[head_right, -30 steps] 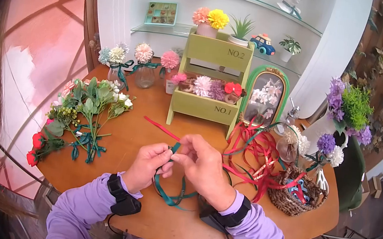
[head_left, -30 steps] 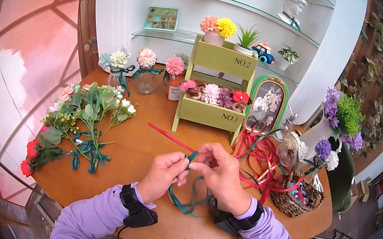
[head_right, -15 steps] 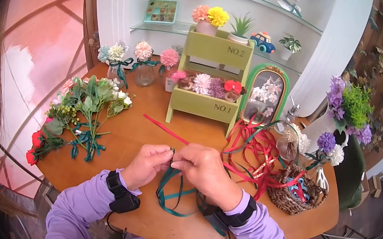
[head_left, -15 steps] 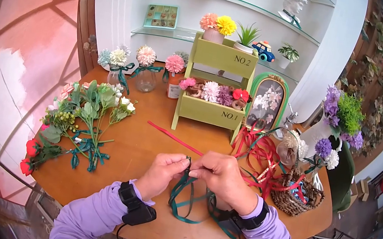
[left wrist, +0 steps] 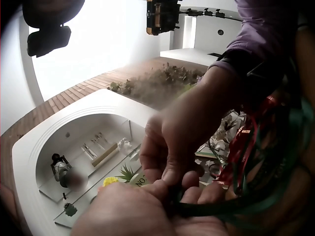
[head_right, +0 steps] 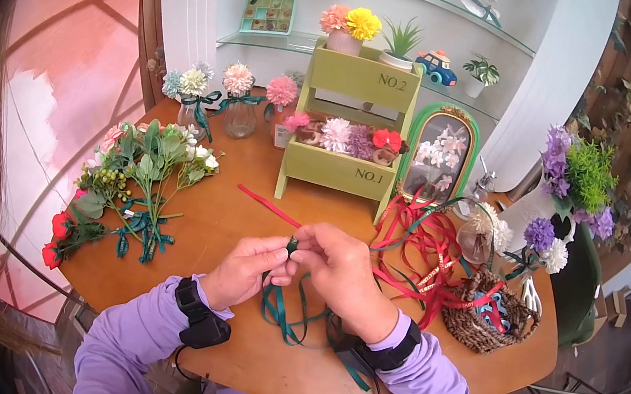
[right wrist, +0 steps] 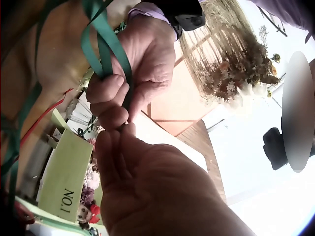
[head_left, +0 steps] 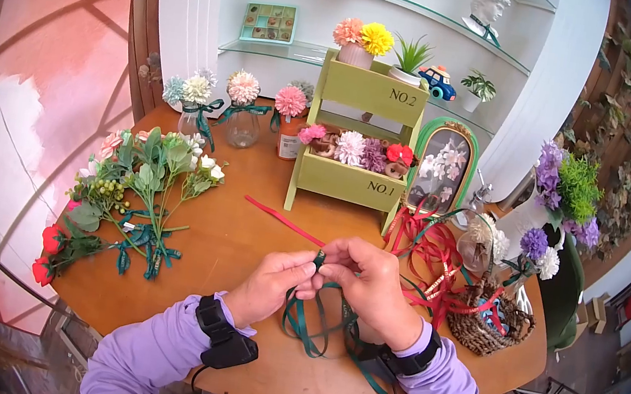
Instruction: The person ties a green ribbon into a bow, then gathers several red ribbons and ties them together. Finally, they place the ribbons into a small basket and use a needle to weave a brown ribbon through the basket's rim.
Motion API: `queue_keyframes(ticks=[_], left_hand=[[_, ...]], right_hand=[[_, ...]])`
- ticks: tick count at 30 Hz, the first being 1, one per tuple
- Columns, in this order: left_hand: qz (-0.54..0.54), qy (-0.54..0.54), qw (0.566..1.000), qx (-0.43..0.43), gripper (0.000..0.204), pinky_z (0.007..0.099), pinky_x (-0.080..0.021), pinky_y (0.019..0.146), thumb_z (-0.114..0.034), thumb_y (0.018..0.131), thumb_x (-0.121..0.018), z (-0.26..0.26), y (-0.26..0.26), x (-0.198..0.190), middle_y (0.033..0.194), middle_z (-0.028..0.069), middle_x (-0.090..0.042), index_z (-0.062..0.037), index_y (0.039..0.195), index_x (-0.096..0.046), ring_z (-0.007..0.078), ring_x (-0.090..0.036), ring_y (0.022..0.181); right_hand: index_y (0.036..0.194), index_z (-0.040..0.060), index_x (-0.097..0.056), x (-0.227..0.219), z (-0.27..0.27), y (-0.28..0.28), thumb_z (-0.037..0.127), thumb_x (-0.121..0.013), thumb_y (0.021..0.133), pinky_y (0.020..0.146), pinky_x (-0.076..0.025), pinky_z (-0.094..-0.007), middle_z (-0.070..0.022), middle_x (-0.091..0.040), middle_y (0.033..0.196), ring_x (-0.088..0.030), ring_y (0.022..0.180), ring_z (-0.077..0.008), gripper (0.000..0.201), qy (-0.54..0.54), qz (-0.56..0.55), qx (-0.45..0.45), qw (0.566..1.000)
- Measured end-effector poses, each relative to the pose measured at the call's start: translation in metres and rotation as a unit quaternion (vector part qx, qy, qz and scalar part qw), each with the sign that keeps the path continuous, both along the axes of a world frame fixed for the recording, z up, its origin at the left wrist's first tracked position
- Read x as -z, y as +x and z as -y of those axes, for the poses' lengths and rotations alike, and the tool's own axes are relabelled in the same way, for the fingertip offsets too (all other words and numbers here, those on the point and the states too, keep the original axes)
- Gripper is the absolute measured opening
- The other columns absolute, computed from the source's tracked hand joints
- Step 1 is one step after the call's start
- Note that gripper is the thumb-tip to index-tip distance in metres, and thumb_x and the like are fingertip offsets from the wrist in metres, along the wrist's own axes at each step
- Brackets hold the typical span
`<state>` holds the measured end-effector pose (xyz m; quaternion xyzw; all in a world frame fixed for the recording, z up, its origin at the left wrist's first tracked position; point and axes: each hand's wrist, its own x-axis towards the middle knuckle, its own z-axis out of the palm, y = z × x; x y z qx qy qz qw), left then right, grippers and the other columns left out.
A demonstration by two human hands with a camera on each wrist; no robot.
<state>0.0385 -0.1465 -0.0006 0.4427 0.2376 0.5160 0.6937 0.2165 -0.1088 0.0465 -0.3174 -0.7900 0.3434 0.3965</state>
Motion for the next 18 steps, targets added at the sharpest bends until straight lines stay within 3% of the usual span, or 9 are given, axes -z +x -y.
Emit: queue_keyframes(ticks=[2, 4, 7, 10, 14, 16, 18], left_hand=[[-0.019, 0.012, 1.0, 0.001, 0.026, 0.0224, -0.038, 0.066, -0.017, 0.103, -0.044, -0.002, -0.003, 0.003, 0.088, 0.002, -0.051, 0.0039, 0.115, -0.054, 0.008, -0.041, 0.072], [-0.003, -0.007, 1.0, 0.011, 0.034, 0.0244, -0.04, 0.067, -0.01, 0.101, -0.046, -0.003, -0.005, 0.007, 0.09, 0.0029, -0.053, 0.0059, 0.131, -0.048, 0.0099, -0.045, 0.075], [0.005, -0.021, 1.0, -0.007, 0.041, 0.024, -0.039, 0.067, -0.011, 0.101, -0.047, 0.0, -0.003, 0.001, 0.088, 0.002, -0.052, 0.0046, 0.138, -0.043, 0.0094, -0.044, 0.073], [0.007, -0.011, 0.999, -0.031, 0.048, 0.0235, -0.039, 0.067, -0.011, 0.1, -0.049, 0.001, -0.001, -0.004, 0.087, 0.0019, -0.052, 0.0025, 0.144, -0.038, 0.0095, -0.043, 0.073], [0.01, 0.005, 0.999, -0.047, 0.048, 0.0236, -0.04, 0.067, -0.011, 0.099, -0.05, -0.002, -0.001, 0.002, 0.087, 0.0023, -0.053, 0.002, 0.144, -0.039, 0.0095, -0.046, 0.074], [-0.093, 0.042, 0.991, -0.091, 0.045, 0.0232, -0.042, 0.069, -0.009, 0.1, -0.046, -0.002, 0.001, 0.006, 0.085, 0.002, -0.056, 0.0028, 0.143, -0.041, 0.0091, -0.049, 0.074], [-0.097, 0.051, 0.991, -0.079, 0.042, 0.0245, -0.044, 0.071, -0.009, 0.1, -0.047, -0.001, 0.001, 0.008, 0.089, 0.0047, -0.059, 0.0028, 0.14, -0.044, 0.0109, -0.053, 0.078]], right_hand=[[0.104, -0.0018, -0.062, 0.003, -0.002, 0.0, -0.006, -0.07, 0.078, 0.07, -0.057, -0.031, -0.0137, -0.067, 0.09, -0.07, 0.086, -0.0217, 0.027, 0.008, -0.009, 0.005, 1.0], [0.107, -0.0019, -0.06, 0.003, -0.003, 0.0, -0.007, -0.071, 0.078, 0.071, -0.057, -0.0305, -0.0131, -0.067, 0.091, -0.07, 0.088, -0.0201, 0.031, 0.016, -0.018, 0.01, 1.0], [0.111, -0.0017, -0.061, 0.001, -0.004, 0.002, -0.006, -0.073, 0.078, 0.071, -0.056, -0.0273, -0.0096, -0.067, 0.092, -0.069, 0.085, -0.0152, 0.035, 0.023, -0.025, 0.023, 0.999], [0.112, -0.0015, -0.06, -0.004, -0.005, 0.007, -0.005, -0.074, 0.078, 0.07, -0.056, -0.0268, -0.0099, -0.067, 0.092, -0.068, 0.081, -0.0145, 0.037, 0.034, 0.059, 0.026, 0.997], [0.112, -0.001, -0.059, -0.004, -0.004, 0.004, -0.003, -0.075, 0.078, 0.068, -0.055, -0.0269, -0.0084, -0.068, 0.089, -0.066, 0.076, -0.0138, 0.038, -0.024, 0.029, -0.001, 0.999], [0.111, -0.0009, -0.06, -0.001, -0.002, 0.001, -0.003, -0.074, 0.079, 0.068, -0.054, -0.0269, -0.0079, -0.068, 0.088, -0.066, 0.075, -0.0138, 0.036, -0.052, 0.0, -0.007, 0.999], [0.108, -0.001, -0.056, 0.002, 0.001, -0.001, -0.004, -0.068, 0.08, 0.067, -0.054, -0.0323, -0.0119, -0.067, 0.084, -0.068, 0.075, -0.0206, 0.031, -0.031, -0.006, -0.001, 1.0]])
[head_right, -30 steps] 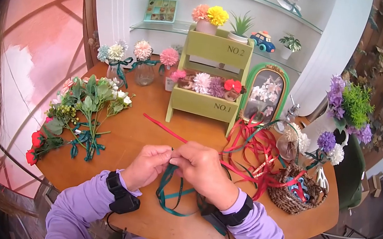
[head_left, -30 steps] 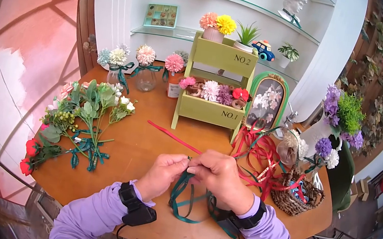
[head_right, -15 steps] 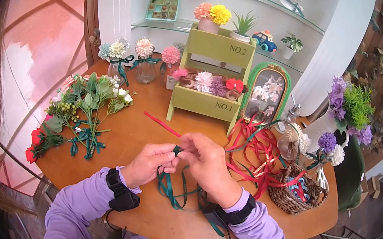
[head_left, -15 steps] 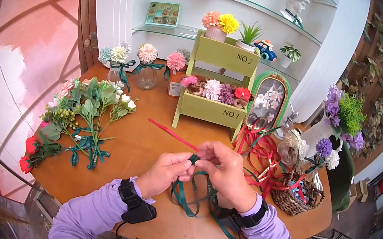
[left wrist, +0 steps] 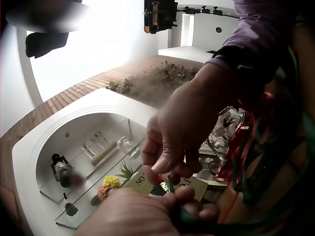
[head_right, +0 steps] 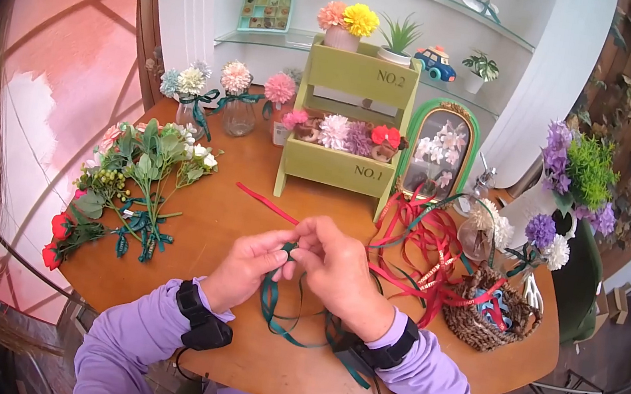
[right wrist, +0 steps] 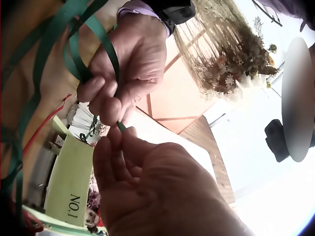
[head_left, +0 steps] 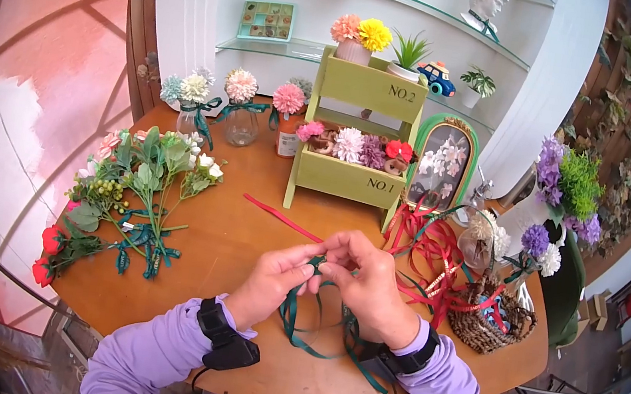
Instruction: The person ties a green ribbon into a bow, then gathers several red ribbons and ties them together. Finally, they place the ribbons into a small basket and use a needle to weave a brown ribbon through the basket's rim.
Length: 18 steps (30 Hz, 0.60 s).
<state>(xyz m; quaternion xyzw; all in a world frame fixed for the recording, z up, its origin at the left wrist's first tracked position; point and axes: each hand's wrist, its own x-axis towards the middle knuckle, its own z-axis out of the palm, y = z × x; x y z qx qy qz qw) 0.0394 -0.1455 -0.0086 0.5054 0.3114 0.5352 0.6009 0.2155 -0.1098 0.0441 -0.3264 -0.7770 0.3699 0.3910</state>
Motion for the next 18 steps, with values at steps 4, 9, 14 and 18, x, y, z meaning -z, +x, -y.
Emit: queue_keyframes(ticks=[4, 9, 14, 18], left_hand=[[0.022, 0.002, 1.0, 0.017, 0.039, 0.027, -0.05, 0.078, -0.008, 0.1, -0.045, 0.0, -0.001, -0.001, 0.094, 0.0068, -0.065, 0.0037, 0.137, -0.048, 0.0131, -0.061, 0.083], [0.02, -0.026, 0.999, 0.013, 0.033, 0.0282, -0.052, 0.08, -0.008, 0.1, -0.046, 0.002, 0.0, -0.006, 0.097, 0.0093, -0.067, 0.0045, 0.13, -0.053, 0.0149, -0.064, 0.086], [-0.05, 0.011, 0.998, 0.042, 0.032, 0.0265, -0.053, 0.08, -0.008, 0.102, -0.042, 0.005, 0.002, -0.005, 0.102, 0.0088, -0.067, 0.0049, 0.13, -0.053, 0.0137, -0.066, 0.087], [-0.035, 0.025, 0.999, 0.024, 0.033, 0.0277, -0.052, 0.083, -0.005, 0.101, -0.043, 0.004, 0.005, -0.001, 0.108, 0.0097, -0.065, 0.0067, 0.132, -0.05, 0.0142, -0.064, 0.092]], right_hand=[[0.106, -0.0017, -0.055, -0.003, -0.001, 0.003, -0.005, -0.065, 0.081, 0.067, -0.054, -0.0352, -0.0153, -0.067, 0.084, -0.069, 0.075, -0.0283, 0.027, 0.078, 0.034, 0.021, 0.996], [0.103, -0.0027, -0.053, -0.012, 0.003, 0.005, -0.004, -0.064, 0.078, 0.064, -0.053, -0.039, -0.0185, -0.065, 0.085, -0.067, 0.077, -0.0354, 0.027, 0.12, 0.064, -0.028, 0.99], [0.103, -0.001, -0.054, -0.005, 0.002, 0.0, -0.004, -0.067, 0.075, 0.06, -0.052, -0.0407, -0.0173, -0.062, 0.082, -0.065, 0.073, -0.0365, 0.03, 0.227, 0.068, -0.046, 0.97], [0.104, -0.0009, -0.054, -0.005, 0.003, 0.001, -0.003, -0.069, 0.073, 0.062, -0.052, -0.0416, -0.0174, -0.062, 0.084, -0.065, 0.075, -0.0368, 0.034, 0.233, 0.082, 0.003, 0.969]])
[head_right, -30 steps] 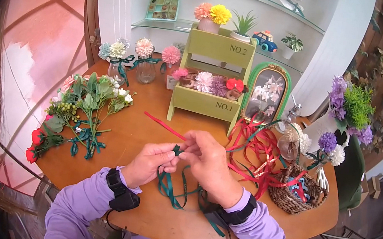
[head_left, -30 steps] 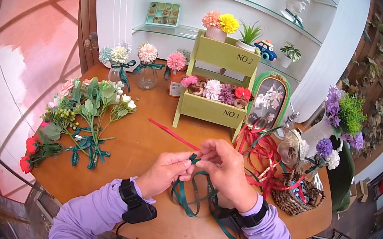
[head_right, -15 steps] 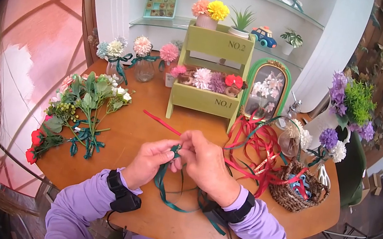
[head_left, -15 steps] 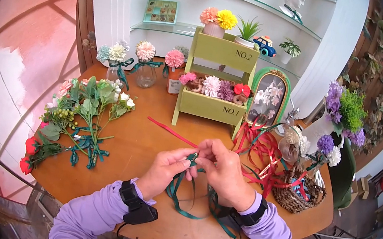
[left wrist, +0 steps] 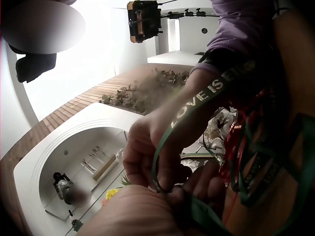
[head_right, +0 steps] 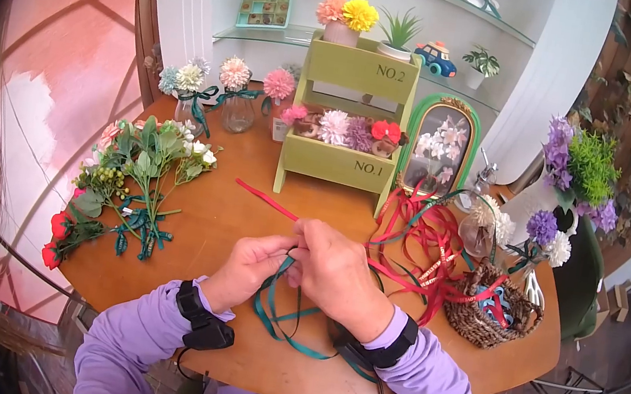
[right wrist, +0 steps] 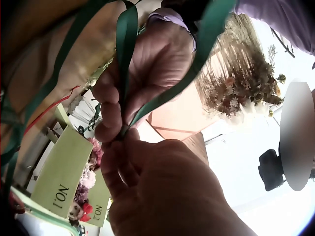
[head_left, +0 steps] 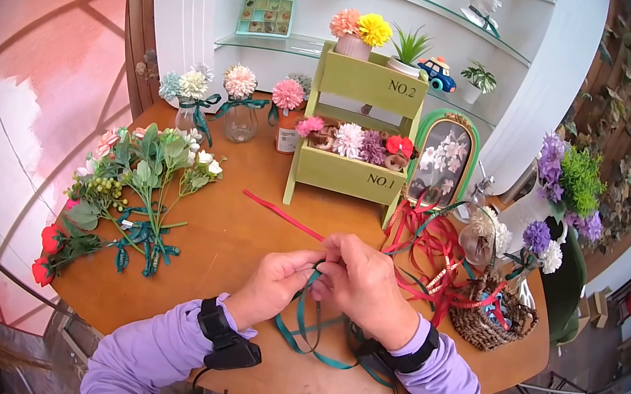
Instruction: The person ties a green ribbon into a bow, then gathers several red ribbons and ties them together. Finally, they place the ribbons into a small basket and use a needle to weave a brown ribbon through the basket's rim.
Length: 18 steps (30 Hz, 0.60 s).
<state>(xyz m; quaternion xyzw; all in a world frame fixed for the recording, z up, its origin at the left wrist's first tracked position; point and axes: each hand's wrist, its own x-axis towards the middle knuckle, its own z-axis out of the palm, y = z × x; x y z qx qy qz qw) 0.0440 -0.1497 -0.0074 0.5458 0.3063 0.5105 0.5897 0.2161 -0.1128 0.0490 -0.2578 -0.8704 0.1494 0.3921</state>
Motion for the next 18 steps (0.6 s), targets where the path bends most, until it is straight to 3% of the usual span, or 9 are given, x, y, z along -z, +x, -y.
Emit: queue_keyframes(ticks=[2, 5, 7, 11, 14, 17, 18], left_hand=[[0.006, -0.005, 1.0, -0.012, 0.034, 0.0287, -0.051, 0.084, -0.004, 0.1, -0.044, 0.0, 0.0, 0.001, 0.11, 0.0102, -0.065, 0.0076, 0.132, -0.049, 0.0151, -0.063, 0.094], [0.1, -0.071, 0.992, 0.023, 0.038, 0.0292, -0.051, 0.086, -0.002, 0.1, -0.044, -0.001, 0.0, 0.002, 0.113, 0.0112, -0.064, 0.0074, 0.137, -0.045, 0.0162, -0.063, 0.096], [0.014, 0.021, 1.0, 0.012, 0.039, 0.0279, -0.053, 0.08, 0.001, 0.099, -0.043, 0.0, 0.002, -0.002, 0.11, 0.0113, -0.064, 0.007, 0.138, -0.044, 0.0159, -0.065, 0.094], [-0.011, 0.02, 0.999, 0.024, 0.045, 0.028, -0.053, 0.077, 0.004, 0.097, -0.043, -0.004, -0.002, 0.004, 0.104, 0.0113, -0.064, 0.0065, 0.142, -0.039, 0.0162, -0.066, 0.087], [0.021, 0.008, 1.0, -0.017, 0.052, 0.0278, -0.052, 0.073, 0.005, 0.096, -0.042, -0.002, -0.002, 0.003, 0.095, 0.0107, -0.064, 0.0034, 0.147, -0.032, 0.0158, -0.066, 0.079], [-0.01, 0.016, 1.0, -0.018, 0.058, 0.0272, -0.052, 0.071, 0.006, 0.096, -0.042, -0.002, -0.002, 0.001, 0.089, 0.0103, -0.064, -0.0007, 0.15, -0.026, 0.0156, -0.065, 0.077], [-0.017, 0.024, 0.999, -0.022, 0.059, 0.0267, -0.052, 0.069, 0.006, 0.096, -0.042, -0.003, -0.001, 0.003, 0.087, 0.0098, -0.064, -0.002, 0.151, -0.025, 0.0153, -0.065, 0.076]], right_hand=[[0.105, -0.001, -0.054, 0.0, 0.0, 0.001, -0.003, -0.069, 0.072, 0.063, -0.052, -0.0419, -0.0176, -0.062, 0.085, -0.065, 0.077, -0.0368, 0.036, -0.008, 0.017, 0.019, 1.0], [0.105, -0.0011, -0.054, 0.005, -0.002, 0.0, -0.002, -0.07, 0.071, 0.065, -0.053, -0.0415, -0.0179, -0.063, 0.086, -0.066, 0.079, -0.0363, 0.038, 0.019, 0.014, 0.023, 0.999], [0.105, -0.0013, -0.055, 0.008, -0.003, -0.001, -0.001, -0.07, 0.072, 0.065, -0.053, -0.0411, -0.0181, -0.063, 0.085, -0.066, 0.079, -0.036, 0.036, 0.052, 0.012, 0.029, 0.998], [0.1, -0.0013, -0.057, 0.007, -0.001, -0.002, -0.002, -0.071, 0.075, 0.059, -0.053, -0.0362, -0.0153, -0.063, 0.077, -0.067, 0.07, -0.0284, 0.028, 0.025, -0.014, 0.048, 0.998], [0.096, -0.0027, -0.059, 0.001, -0.001, 0.0, 0.006, -0.074, 0.077, 0.059, -0.053, -0.039, -0.0171, -0.063, 0.08, -0.066, 0.07, -0.0311, 0.025, -0.057, -0.007, 0.103, 0.993], [0.091, -0.0036, -0.062, -0.004, 0.0, 0.001, 0.009, -0.075, 0.078, 0.056, -0.052, -0.0357, -0.0155, -0.063, 0.077, -0.066, 0.065, -0.0268, 0.022, -0.081, -0.004, 0.053, 0.995], [0.091, -0.0037, -0.063, -0.005, 0.002, 0.0, 0.009, -0.075, 0.079, 0.056, -0.051, -0.0348, -0.015, -0.063, 0.075, -0.066, 0.064, -0.0257, 0.021, -0.181, -0.017, 0.023, 0.983]])
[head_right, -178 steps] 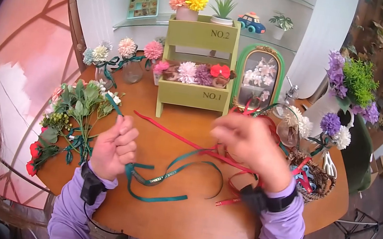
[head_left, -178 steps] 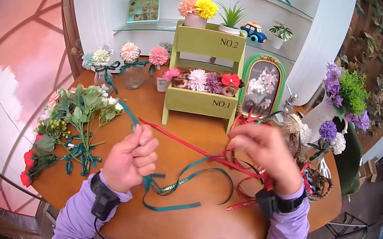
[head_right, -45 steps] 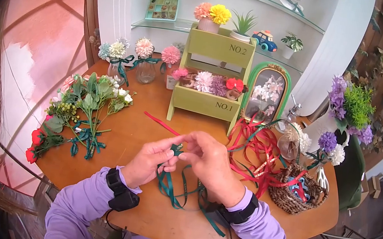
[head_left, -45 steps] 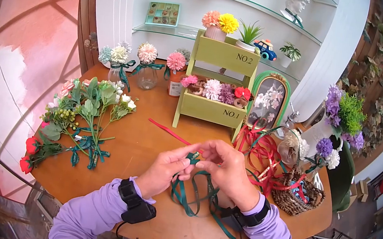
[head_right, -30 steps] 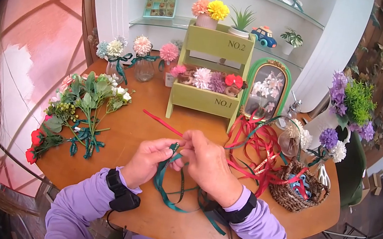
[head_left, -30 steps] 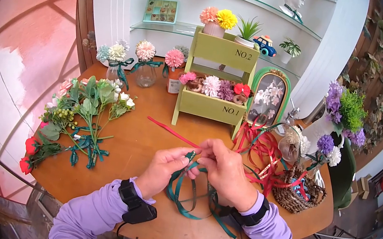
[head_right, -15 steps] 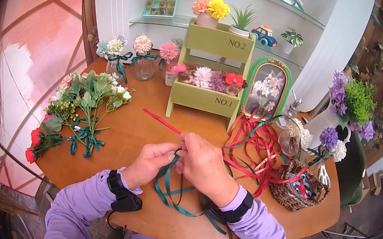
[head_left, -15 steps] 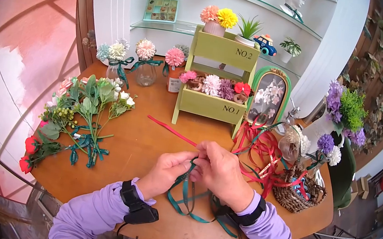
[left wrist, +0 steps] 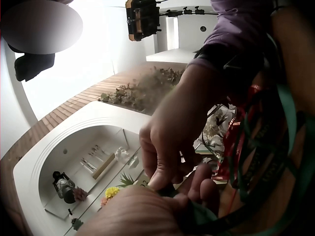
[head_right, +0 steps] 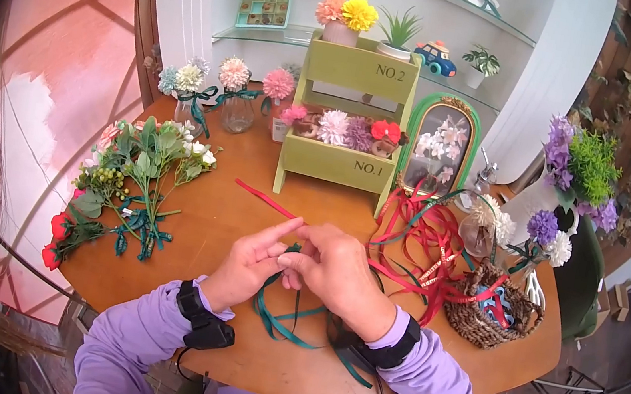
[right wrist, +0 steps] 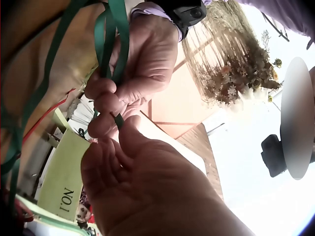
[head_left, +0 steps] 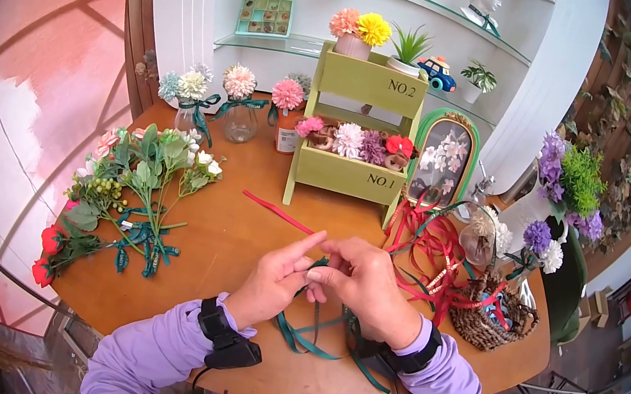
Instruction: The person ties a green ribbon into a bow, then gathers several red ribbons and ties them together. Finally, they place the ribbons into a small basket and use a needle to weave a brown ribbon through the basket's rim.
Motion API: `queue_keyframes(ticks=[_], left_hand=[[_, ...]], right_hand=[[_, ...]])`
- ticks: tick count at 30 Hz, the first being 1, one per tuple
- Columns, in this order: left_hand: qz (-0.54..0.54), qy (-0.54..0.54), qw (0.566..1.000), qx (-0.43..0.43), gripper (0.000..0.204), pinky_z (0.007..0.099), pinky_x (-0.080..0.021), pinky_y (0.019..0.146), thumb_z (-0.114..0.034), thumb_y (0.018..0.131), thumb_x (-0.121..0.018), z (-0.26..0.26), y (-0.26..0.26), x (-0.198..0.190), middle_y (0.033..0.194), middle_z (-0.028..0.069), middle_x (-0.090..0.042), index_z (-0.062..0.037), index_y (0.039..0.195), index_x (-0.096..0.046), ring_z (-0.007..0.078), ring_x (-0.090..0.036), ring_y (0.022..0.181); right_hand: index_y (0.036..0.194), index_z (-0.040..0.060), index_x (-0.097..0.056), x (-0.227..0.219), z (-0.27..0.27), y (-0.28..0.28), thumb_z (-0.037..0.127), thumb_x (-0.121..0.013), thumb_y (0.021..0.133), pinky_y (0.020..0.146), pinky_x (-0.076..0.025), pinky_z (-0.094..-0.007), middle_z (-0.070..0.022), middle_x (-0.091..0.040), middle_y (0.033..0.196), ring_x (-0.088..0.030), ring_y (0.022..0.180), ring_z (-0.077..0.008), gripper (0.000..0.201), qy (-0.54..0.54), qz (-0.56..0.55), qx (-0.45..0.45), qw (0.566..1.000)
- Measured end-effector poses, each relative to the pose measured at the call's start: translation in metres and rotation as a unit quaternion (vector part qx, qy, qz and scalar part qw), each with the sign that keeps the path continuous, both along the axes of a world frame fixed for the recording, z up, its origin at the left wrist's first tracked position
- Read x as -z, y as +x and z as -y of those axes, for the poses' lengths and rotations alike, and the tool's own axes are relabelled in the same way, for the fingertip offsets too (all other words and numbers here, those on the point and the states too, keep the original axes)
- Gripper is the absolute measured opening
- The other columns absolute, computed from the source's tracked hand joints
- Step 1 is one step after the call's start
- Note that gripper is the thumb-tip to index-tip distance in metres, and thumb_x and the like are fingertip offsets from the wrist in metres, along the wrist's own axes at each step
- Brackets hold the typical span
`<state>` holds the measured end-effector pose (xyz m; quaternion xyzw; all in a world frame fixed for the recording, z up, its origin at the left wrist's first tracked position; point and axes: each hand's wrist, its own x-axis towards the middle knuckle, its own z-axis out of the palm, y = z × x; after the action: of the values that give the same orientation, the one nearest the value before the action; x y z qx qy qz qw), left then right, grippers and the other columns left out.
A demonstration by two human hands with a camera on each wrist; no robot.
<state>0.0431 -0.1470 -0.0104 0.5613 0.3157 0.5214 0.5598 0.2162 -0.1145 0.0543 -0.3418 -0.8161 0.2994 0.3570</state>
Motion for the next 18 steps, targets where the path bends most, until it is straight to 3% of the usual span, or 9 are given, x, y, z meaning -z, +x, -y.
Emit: queue_keyframes(ticks=[1, 5, 7, 11, 12, 13, 14, 15, 18], left_hand=[[-0.007, 0.008, 1.0, -0.003, 0.06, 0.0263, -0.051, 0.067, 0.005, 0.096, -0.042, 0.0, 0.001, 0.001, 0.085, 0.0093, -0.064, -0.0032, 0.152, -0.024, 0.015, -0.065, 0.076], [-0.015, 0.0, 1.0, 0.002, 0.061, 0.0254, -0.051, 0.065, 0.004, 0.096, -0.043, 0.003, 0.001, 0.001, 0.083, 0.0085, -0.063, -0.0039, 0.153, -0.022, 0.0141, -0.064, 0.073], [0.02, -0.04, 0.998, 0.052, 0.055, 0.0234, -0.048, 0.062, -0.004, 0.098, -0.049, 0.003, 0.0, -0.001, 0.086, 0.0089, -0.062, -0.0012, 0.149, -0.029, 0.0132, -0.06, 0.068], [0.008, -0.158, 0.979, 0.13, 0.036, 0.0216, -0.041, 0.053, -0.008, 0.098, -0.052, 0.003, -0.01, -0.021, 0.075, 0.0043, -0.058, 0.0031, 0.132, -0.048, 0.009, -0.051, 0.056], [0.005, -0.181, 0.966, 0.182, 0.025, 0.0215, -0.038, 0.051, -0.009, 0.098, -0.052, 0.002, -0.015, -0.025, 0.069, 0.0015, -0.054, 0.0039, 0.119, -0.054, 0.0075, -0.047, 0.053], [0.003, -0.204, 0.951, 0.234, 0.018, 0.0215, -0.034, 0.049, -0.01, 0.097, -0.053, 0.001, -0.02, -0.029, 0.063, -0.0013, -0.051, 0.0046, 0.106, -0.059, 0.006, -0.042, 0.049], [0.001, -0.201, 0.951, 0.235, 0.018, 0.0215, -0.034, 0.049, -0.01, 0.097, -0.053, 0.001, -0.024, -0.034, 0.063, -0.0013, -0.051, 0.0046, 0.106, -0.059, 0.006, -0.042, 0.049], [-0.005, -0.21, 0.949, 0.237, 0.017, 0.0219, -0.032, 0.048, -0.011, 0.097, -0.053, 0.001, -0.029, -0.039, 0.06, -0.0031, -0.047, 0.0047, 0.099, -0.06, 0.0055, -0.04, 0.049], [-0.022, -0.207, 0.949, 0.237, 0.02, 0.0223, -0.029, 0.047, -0.012, 0.097, -0.053, 0.001, -0.046, -0.051, 0.056, -0.0062, -0.041, 0.0032, 0.088, -0.061, 0.0048, -0.037, 0.048]], right_hand=[[0.09, -0.0038, -0.065, -0.001, 0.001, -0.001, 0.009, -0.074, 0.08, 0.056, -0.051, -0.034, -0.0146, -0.063, 0.074, -0.066, 0.064, -0.0246, 0.019, -0.1, -0.021, -0.028, 0.994], [0.09, -0.003, -0.065, 0.011, -0.001, -0.001, 0.007, -0.072, 0.081, 0.057, -0.051, -0.0357, -0.0156, -0.063, 0.072, -0.067, 0.065, -0.0275, 0.015, -0.119, -0.059, -0.081, 0.988], [0.085, -0.0009, -0.065, 0.009, -0.001, 0.001, 0.005, -0.071, 0.081, 0.056, -0.051, -0.0384, -0.0163, -0.063, 0.071, -0.066, 0.065, -0.0313, 0.009, 0.072, -0.015, -0.041, 0.996], [0.082, 0.0021, -0.062, 0.0, -0.013, 0.012, 0.006, -0.069, 0.082, 0.055, -0.05, -0.0411, -0.017, -0.062, 0.07, -0.064, 0.064, -0.0348, 0.008, 0.154, 0.008, 0.067, 0.986], [0.084, 0.0017, -0.061, 0.005, -0.025, 0.019, 0.006, -0.068, 0.083, 0.054, -0.05, -0.0395, -0.0169, -0.062, 0.07, -0.064, 0.062, -0.0331, 0.009, 0.103, -0.048, 0.087, 0.99], [0.085, 0.001, -0.06, -0.005, -0.036, 0.03, 0.005, -0.067, 0.086, 0.05, -0.048, -0.0355, -0.0125, -0.062, 0.065, -0.063, 0.057, -0.0239, 0.008, 0.11, -0.068, 0.117, 0.985], [0.084, 0.0007, -0.059, -0.024, -0.032, 0.036, 0.006, -0.065, 0.088, 0.047, -0.047, -0.0302, -0.0067, -0.06, 0.061, -0.061, 0.053, -0.014, 0.008, -0.01, -0.114, 0.158, 0.981], [0.084, 0.0003, -0.059, -0.027, -0.044, 0.049, 0.007, -0.062, 0.09, 0.044, -0.045, -0.0259, -0.0032, -0.059, 0.06, -0.059, 0.05, -0.0094, 0.009, 0.003, -0.156, 0.162, 0.974], [0.084, 0.0013, -0.058, -0.051, -0.056, 0.087, 0.01, -0.059, 0.094, 0.043, -0.043, -0.0229, -0.003, -0.059, 0.061, -0.058, 0.049, -0.0093, 0.013, 0.033, -0.18, 0.262, 0.948]])
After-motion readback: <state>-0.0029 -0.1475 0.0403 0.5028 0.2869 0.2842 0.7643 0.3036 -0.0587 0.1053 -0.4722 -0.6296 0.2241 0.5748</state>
